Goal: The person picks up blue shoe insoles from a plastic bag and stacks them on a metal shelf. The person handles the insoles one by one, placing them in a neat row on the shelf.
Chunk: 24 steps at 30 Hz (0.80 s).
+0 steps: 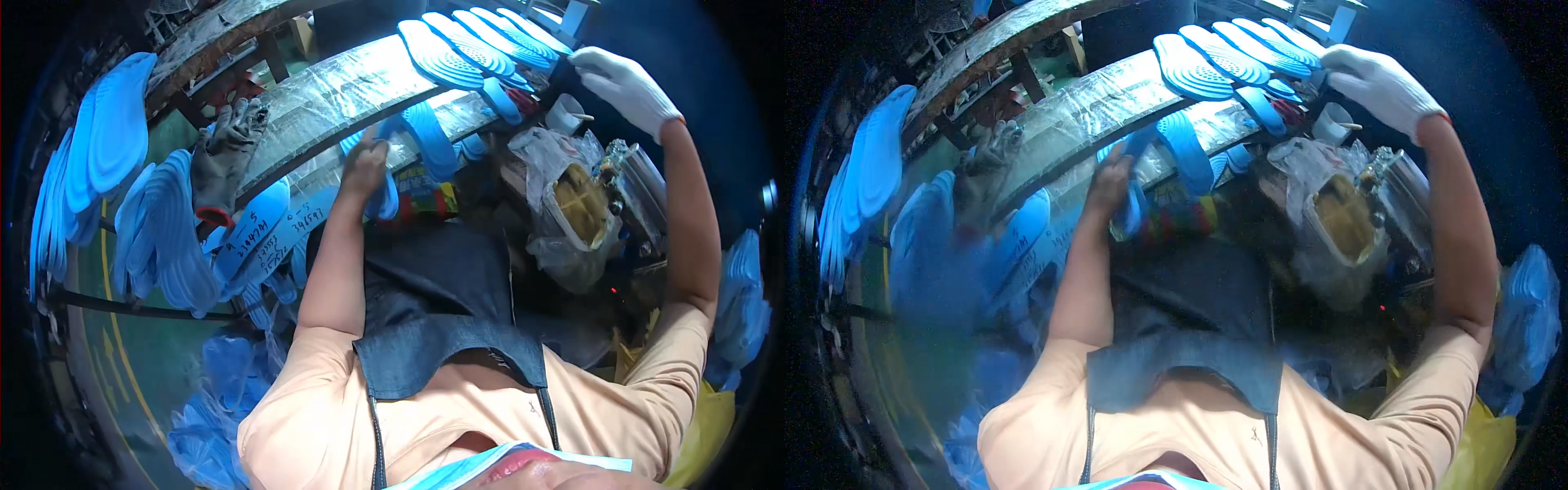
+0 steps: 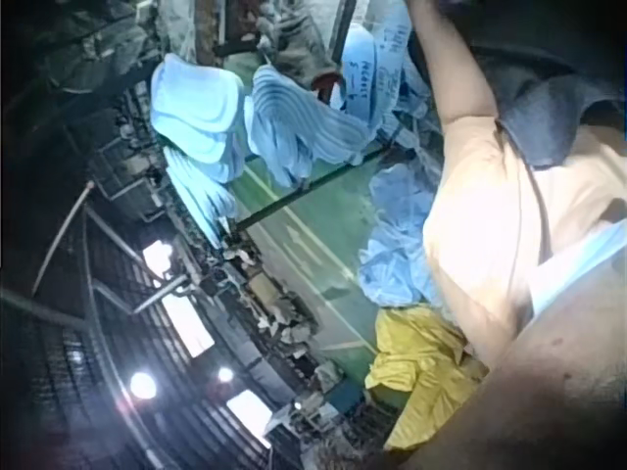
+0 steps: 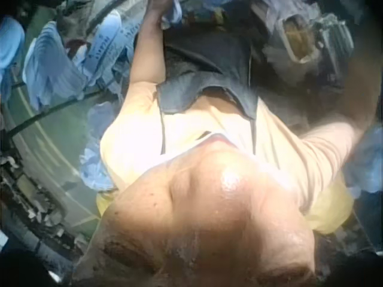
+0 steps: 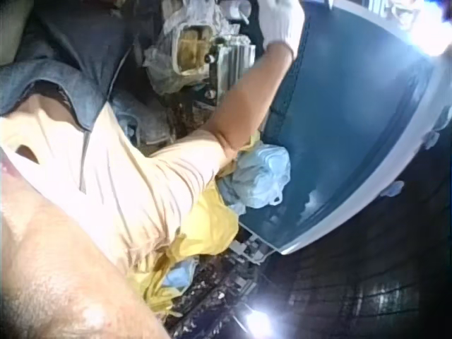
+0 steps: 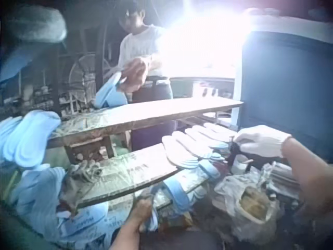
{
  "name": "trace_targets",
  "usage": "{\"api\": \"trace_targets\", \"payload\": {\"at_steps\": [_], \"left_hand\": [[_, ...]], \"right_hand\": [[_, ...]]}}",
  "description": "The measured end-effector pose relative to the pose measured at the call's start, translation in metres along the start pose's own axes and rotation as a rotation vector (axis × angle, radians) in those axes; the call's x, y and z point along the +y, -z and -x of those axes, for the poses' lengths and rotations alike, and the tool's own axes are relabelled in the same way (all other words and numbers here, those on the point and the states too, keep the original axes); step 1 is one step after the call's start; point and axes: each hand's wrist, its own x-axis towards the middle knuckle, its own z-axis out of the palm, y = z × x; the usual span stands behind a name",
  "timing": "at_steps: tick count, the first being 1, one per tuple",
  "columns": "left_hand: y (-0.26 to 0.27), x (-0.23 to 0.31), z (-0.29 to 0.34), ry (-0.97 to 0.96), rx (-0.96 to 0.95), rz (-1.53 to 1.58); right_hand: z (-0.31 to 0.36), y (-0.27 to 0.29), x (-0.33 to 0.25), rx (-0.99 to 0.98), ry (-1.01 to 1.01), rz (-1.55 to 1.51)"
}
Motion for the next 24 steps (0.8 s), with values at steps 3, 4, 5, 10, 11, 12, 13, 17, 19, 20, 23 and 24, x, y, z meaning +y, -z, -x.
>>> {"api": "trace_targets", "payload": {"at_steps": [3,4,5,10,11,12,13,17,19,20,23,24], "left_hand": [[-0.021,0.057,0.028,0.215,-0.636,1.208],[-0.033,0.086,0.041,0.142,-0.771,1.277],[-0.05,0.103,0.047,0.202,-0.882,1.398],[-0.134,0.181,0.084,0.241,-1.234,1.526],[-0.145,0.194,0.09,0.269,-1.326,1.554],[-0.156,0.201,0.096,0.309,-1.351,1.527],[-0.166,0.208,0.099,0.344,-1.37,1.5],[-0.216,0.219,0.083,0.609,-1.337,1.369],[-0.253,0.208,0.063,0.591,-1.29,1.272],[-0.252,0.203,0.062,0.588,-1.211,1.215],[-0.235,0.177,0.059,0.49,-0.956,0.97],[-0.227,0.161,0.056,0.402,-0.859,0.834]], "right_hand": [[0.049,0.024,0.019,0.02,-0.125,-0.041],[0.063,0.03,0.032,0.034,-0.187,-0.028],[0.074,0.035,0.038,0.046,-0.188,-0.012],[0.13,0.057,0.088,0.08,-0.147,0.104],[0.148,0.071,0.067,0.067,-0.247,0.116],[0.153,0.078,0.045,0.061,-0.303,0.099],[0.158,0.082,0.031,0.056,-0.354,0.083],[0.171,0.079,0.044,0.021,-0.38,0.057],[0.168,0.066,0.076,0.007,-0.334,0.099],[0.165,0.058,0.087,-0.004,-0.303,0.112],[0.166,0.026,0.131,0.002,-0.296,0.046],[0.162,0.022,0.132,-0.031,-0.305,0.041]]}}
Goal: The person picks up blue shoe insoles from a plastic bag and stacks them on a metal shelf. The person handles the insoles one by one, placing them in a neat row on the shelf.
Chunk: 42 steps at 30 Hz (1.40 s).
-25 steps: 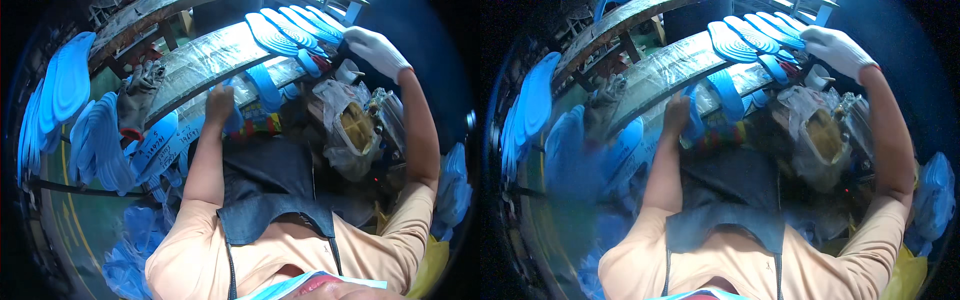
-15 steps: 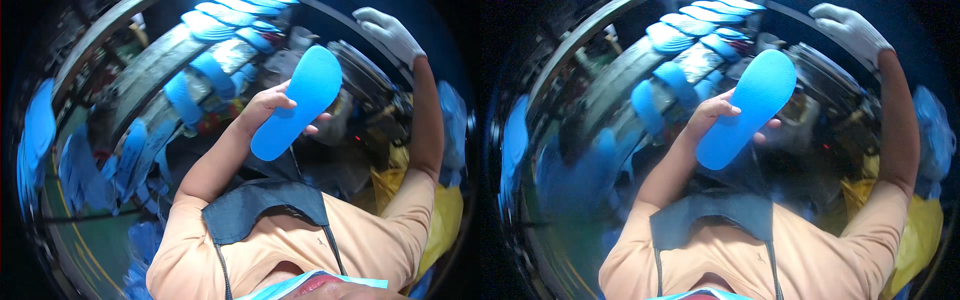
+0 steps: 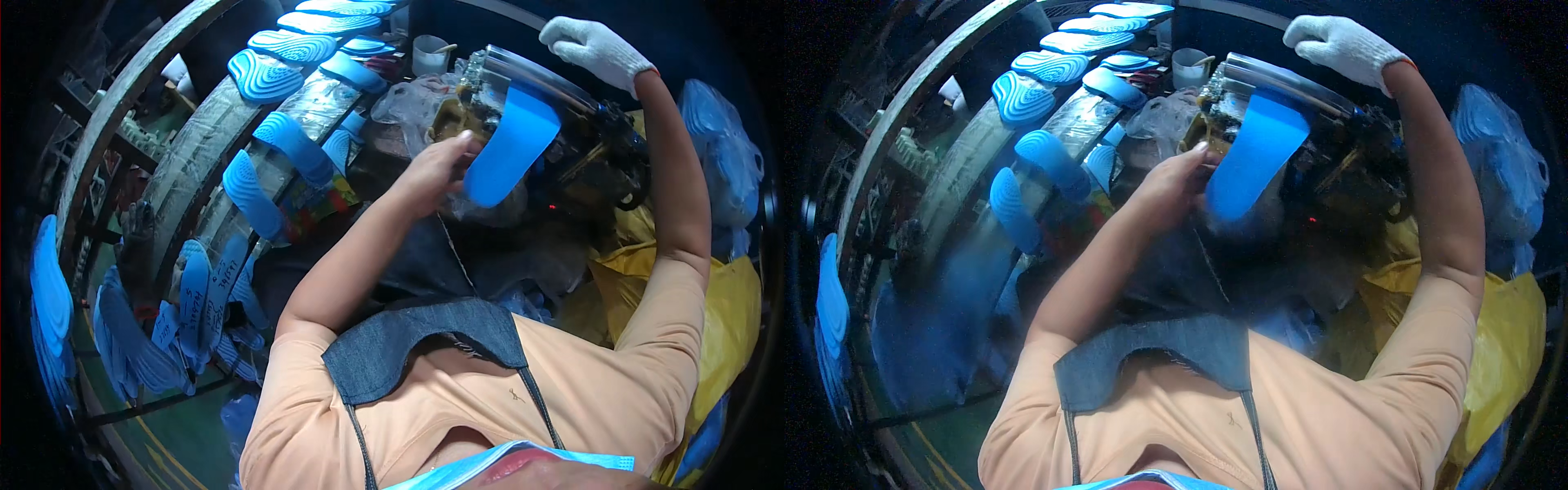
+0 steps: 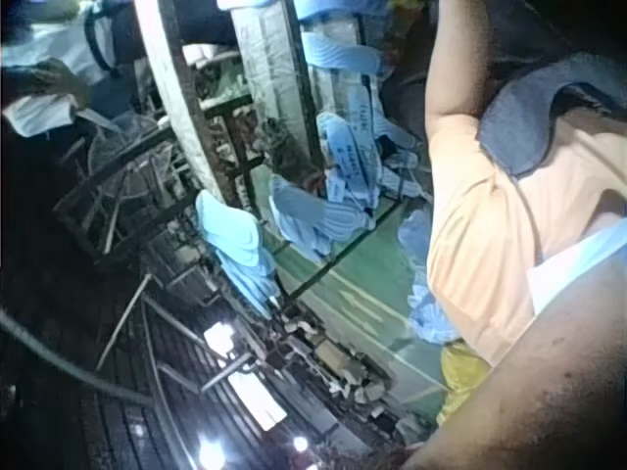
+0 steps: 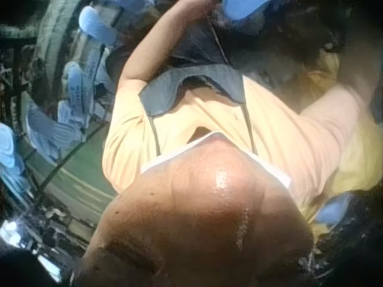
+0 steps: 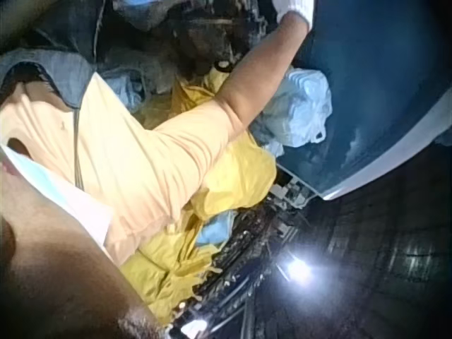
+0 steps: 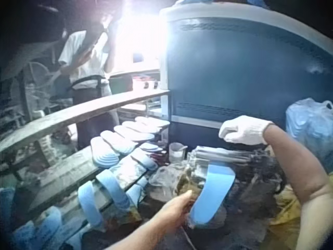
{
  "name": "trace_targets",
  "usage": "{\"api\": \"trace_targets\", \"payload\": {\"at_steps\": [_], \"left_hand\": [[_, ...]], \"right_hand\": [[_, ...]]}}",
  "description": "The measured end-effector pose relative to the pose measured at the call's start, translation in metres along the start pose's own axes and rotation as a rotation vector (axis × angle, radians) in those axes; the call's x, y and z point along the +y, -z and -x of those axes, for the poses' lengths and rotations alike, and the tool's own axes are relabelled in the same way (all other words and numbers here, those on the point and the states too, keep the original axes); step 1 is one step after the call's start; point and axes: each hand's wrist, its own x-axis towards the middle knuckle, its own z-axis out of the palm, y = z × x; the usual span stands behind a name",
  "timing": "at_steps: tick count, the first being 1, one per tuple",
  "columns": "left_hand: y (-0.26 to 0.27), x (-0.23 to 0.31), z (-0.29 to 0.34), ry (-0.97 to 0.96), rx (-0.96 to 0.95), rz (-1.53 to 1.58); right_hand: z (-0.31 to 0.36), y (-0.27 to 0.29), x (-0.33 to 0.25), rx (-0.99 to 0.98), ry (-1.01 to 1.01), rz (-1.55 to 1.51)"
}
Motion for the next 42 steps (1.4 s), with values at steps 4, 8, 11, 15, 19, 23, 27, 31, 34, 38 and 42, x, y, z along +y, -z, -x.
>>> {"api": "trace_targets", "payload": {"at_steps": [4,8,11,15,19,23,27,31,34,38,42], "left_hand": [[0.102,-0.018,-0.012,-0.42,0.474,-1.017],[0.167,0.001,0.003,-0.23,0.997,-1.51],[0.211,0.001,0.006,-0.143,1.286,-1.542],[0.234,0.001,0.0,-0.066,1.176,-1.4],[0.229,-0.002,-0.005,-0.041,1.195,-1.412],[0.232,-0.005,-0.008,-0.047,1.188,-1.433],[0.237,-0.007,-0.007,-0.105,1.209,-1.389],[0.227,0.0,-0.007,-0.131,1.16,-1.382],[0.239,0.0,0.002,-0.096,1.181,-1.376],[0.235,0.003,0.003,-0.15,1.042,-1.356],[0.238,0.011,0.014,-0.092,1.006,-1.306]], "right_hand": [[-0.011,-0.004,0.018,-0.213,0.032,-0.222],[-0.015,-0.013,0.033,-0.366,0.005,-0.489],[-0.034,-0.009,0.027,-0.531,-0.266,-0.46],[-0.041,-0.011,0.016,-0.551,-0.346,-0.324],[-0.057,-0.014,0.008,-0.359,-0.32,-0.064],[-0.101,0.0,0.008,-0.188,-0.189,0.082],[-0.167,0.012,-0.031,0.006,0.013,-0.308],[-0.203,-0.01,-0.138,-0.143,0.096,-0.476],[-0.237,-0.075,-0.241,-0.177,0.336,-0.602],[-0.268,-0.129,-0.301,-0.214,0.566,-0.473],[-0.312,-0.166,-0.325,0.102,0.919,0.187]]}}
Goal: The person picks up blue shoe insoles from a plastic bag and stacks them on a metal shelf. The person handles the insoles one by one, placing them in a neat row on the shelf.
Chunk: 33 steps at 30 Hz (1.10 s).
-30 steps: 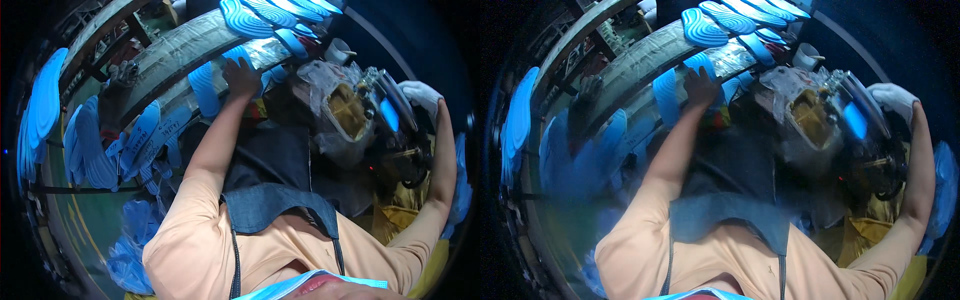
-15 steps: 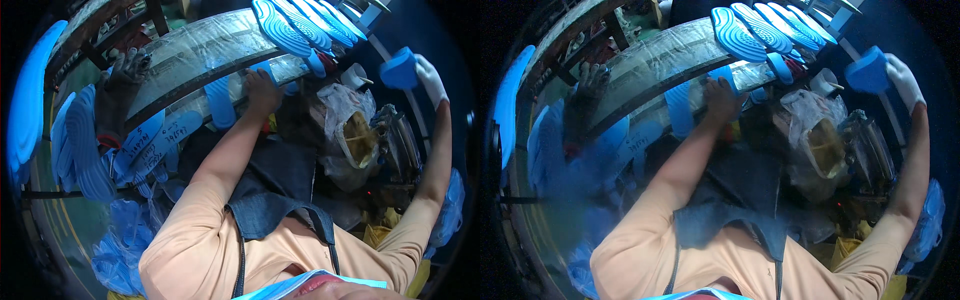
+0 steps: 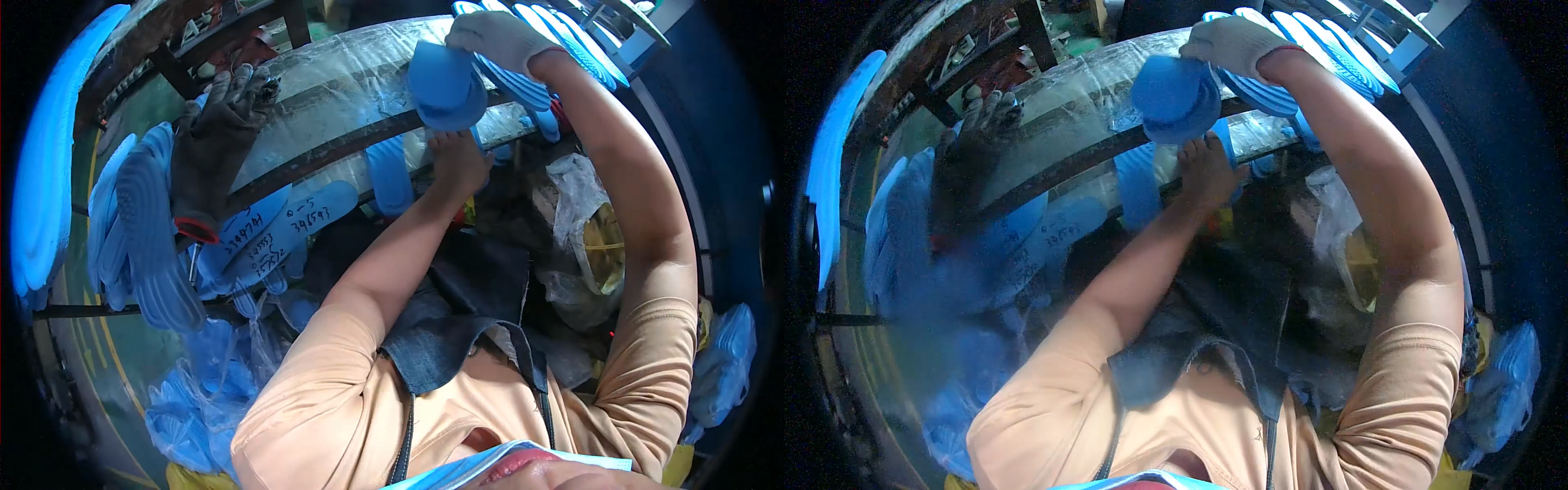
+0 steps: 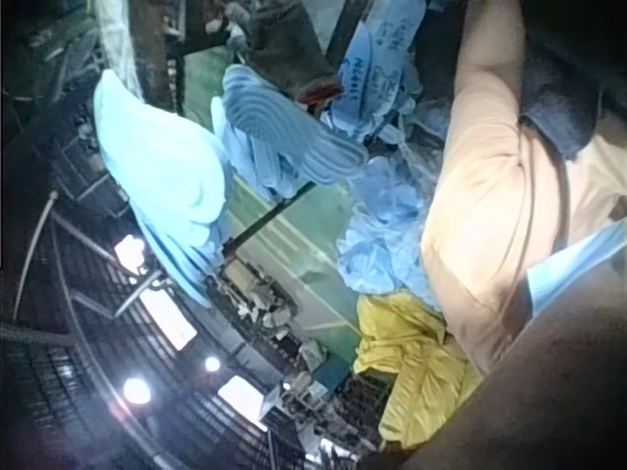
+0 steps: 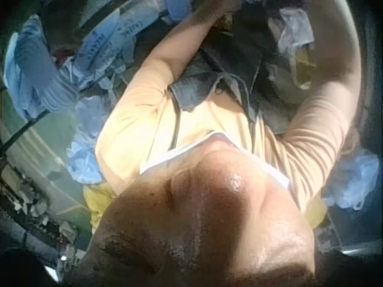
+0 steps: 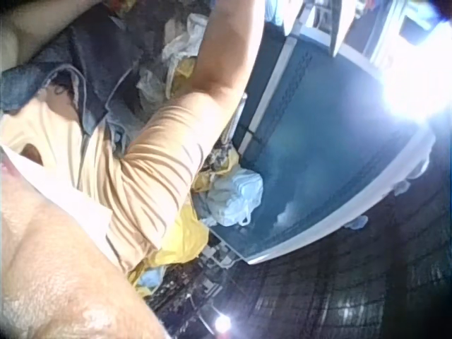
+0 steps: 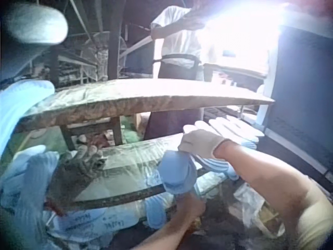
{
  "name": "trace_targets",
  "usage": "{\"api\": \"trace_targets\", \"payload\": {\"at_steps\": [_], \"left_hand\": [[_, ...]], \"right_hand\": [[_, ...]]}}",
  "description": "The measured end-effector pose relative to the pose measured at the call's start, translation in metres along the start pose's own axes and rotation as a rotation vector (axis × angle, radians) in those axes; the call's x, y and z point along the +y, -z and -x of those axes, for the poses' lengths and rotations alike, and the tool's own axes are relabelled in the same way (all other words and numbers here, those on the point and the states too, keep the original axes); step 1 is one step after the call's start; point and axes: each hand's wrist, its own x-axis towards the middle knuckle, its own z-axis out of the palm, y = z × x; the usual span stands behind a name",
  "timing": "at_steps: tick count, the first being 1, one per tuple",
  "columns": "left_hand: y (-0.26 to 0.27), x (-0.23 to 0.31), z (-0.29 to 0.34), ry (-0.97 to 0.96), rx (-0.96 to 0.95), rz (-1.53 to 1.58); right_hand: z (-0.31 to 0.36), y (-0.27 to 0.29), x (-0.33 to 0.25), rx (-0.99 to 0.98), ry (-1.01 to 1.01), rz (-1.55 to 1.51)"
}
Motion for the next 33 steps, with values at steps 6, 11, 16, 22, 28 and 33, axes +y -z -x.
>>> {"api": "trace_targets", "payload": {"at_steps": [6,11,16,22,28,33], "left_hand": [[0.004,0.001,0.002,-0.009,0.009,0.012],[0.001,0.004,-0.001,0.002,-0.002,0.015],[0.013,-0.011,-0.003,-0.193,-0.029,-0.126],[0.079,0.001,0.033,-0.068,-0.493,1.354],[0.099,0.114,0.109,-0.309,-0.981,1.768],[0.088,0.167,0.16,-0.313,-1.245,1.897]], "right_hand": [[-0.024,-0.002,0.001,-0.155,-0.611,-0.582],[0.004,0.037,-0.015,-0.027,-0.657,-0.895],[0.077,0.09,-0.029,0.024,-0.541,-0.439],[0.225,0.163,-0.045,0.072,-0.629,-0.419],[0.329,0.246,-0.074,0.156,-0.858,-0.351],[0.374,0.261,-0.084,0.232,-1.089,-0.475]]}}
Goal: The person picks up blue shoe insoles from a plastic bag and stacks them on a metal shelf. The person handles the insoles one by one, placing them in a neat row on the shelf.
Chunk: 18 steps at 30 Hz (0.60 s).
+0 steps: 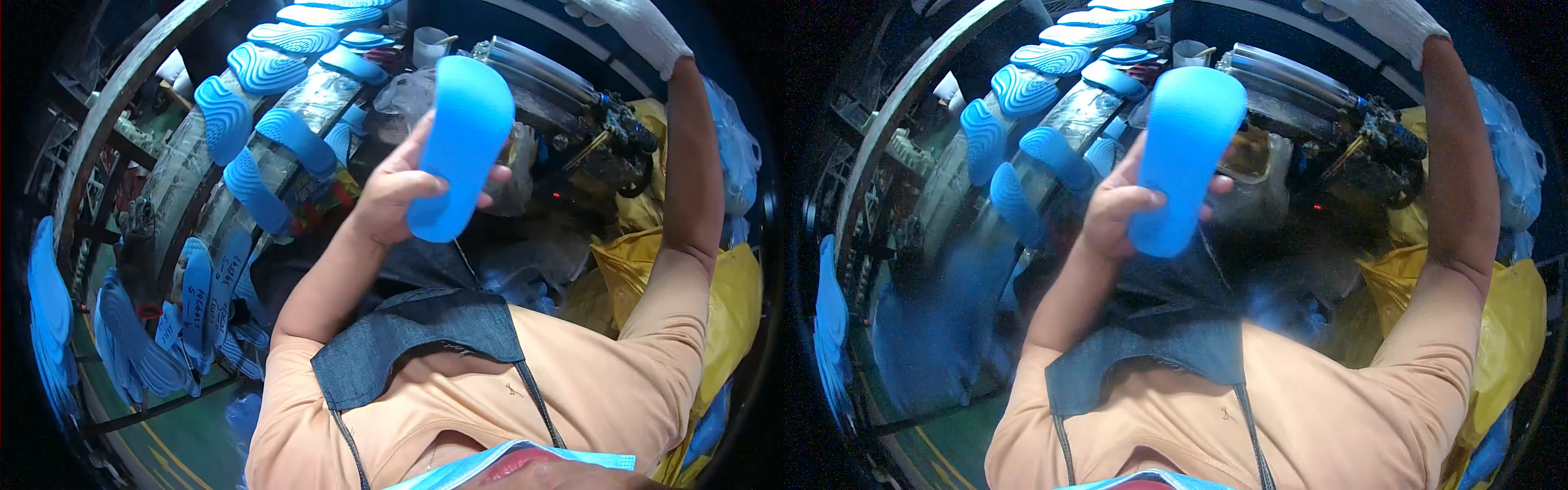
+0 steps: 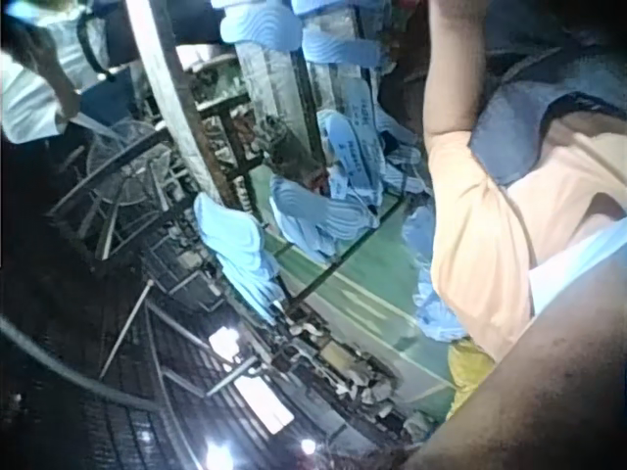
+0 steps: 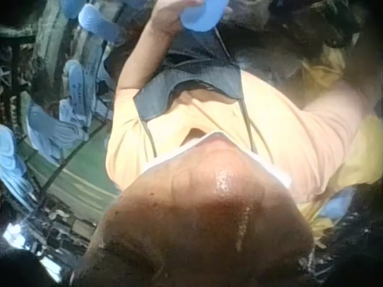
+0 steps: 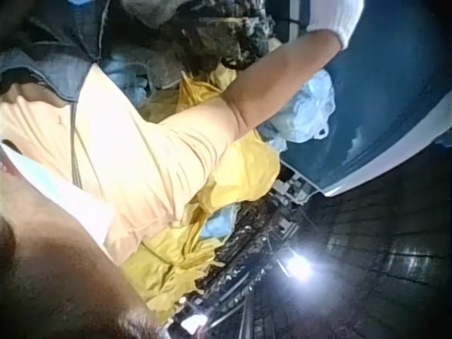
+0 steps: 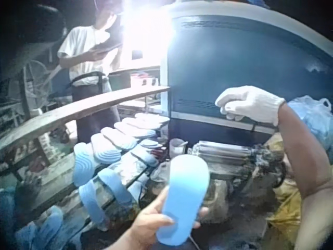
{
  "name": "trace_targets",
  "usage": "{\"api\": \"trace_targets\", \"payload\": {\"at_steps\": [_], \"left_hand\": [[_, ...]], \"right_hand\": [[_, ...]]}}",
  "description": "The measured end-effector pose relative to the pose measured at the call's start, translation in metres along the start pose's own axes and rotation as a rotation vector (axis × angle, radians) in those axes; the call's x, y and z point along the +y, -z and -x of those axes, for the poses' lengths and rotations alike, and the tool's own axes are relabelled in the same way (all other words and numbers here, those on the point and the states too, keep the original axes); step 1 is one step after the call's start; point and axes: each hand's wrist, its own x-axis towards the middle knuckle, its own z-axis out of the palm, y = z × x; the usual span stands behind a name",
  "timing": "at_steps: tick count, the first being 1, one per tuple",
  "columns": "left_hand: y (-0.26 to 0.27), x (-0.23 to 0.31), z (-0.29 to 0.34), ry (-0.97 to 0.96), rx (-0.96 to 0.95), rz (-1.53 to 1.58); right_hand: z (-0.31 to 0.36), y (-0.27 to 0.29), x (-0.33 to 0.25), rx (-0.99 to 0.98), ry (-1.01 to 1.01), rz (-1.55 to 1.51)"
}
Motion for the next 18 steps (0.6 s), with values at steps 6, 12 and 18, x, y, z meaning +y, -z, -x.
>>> {"api": "trace_targets", "payload": {"at_steps": [6,12,18], "left_hand": [[-0.024,-0.045,-0.017,0.148,-0.039,0.159],[0.0,-0.068,-0.052,0.263,0.183,0.1],[0.045,-0.064,-0.035,0.348,0.374,-0.443]], "right_hand": [[0.023,0.015,0.035,-0.004,-0.042,0.047],[0.009,-0.003,0.051,-0.066,-0.081,0.048],[-0.022,-0.031,0.112,-0.138,0.124,0.322]]}}
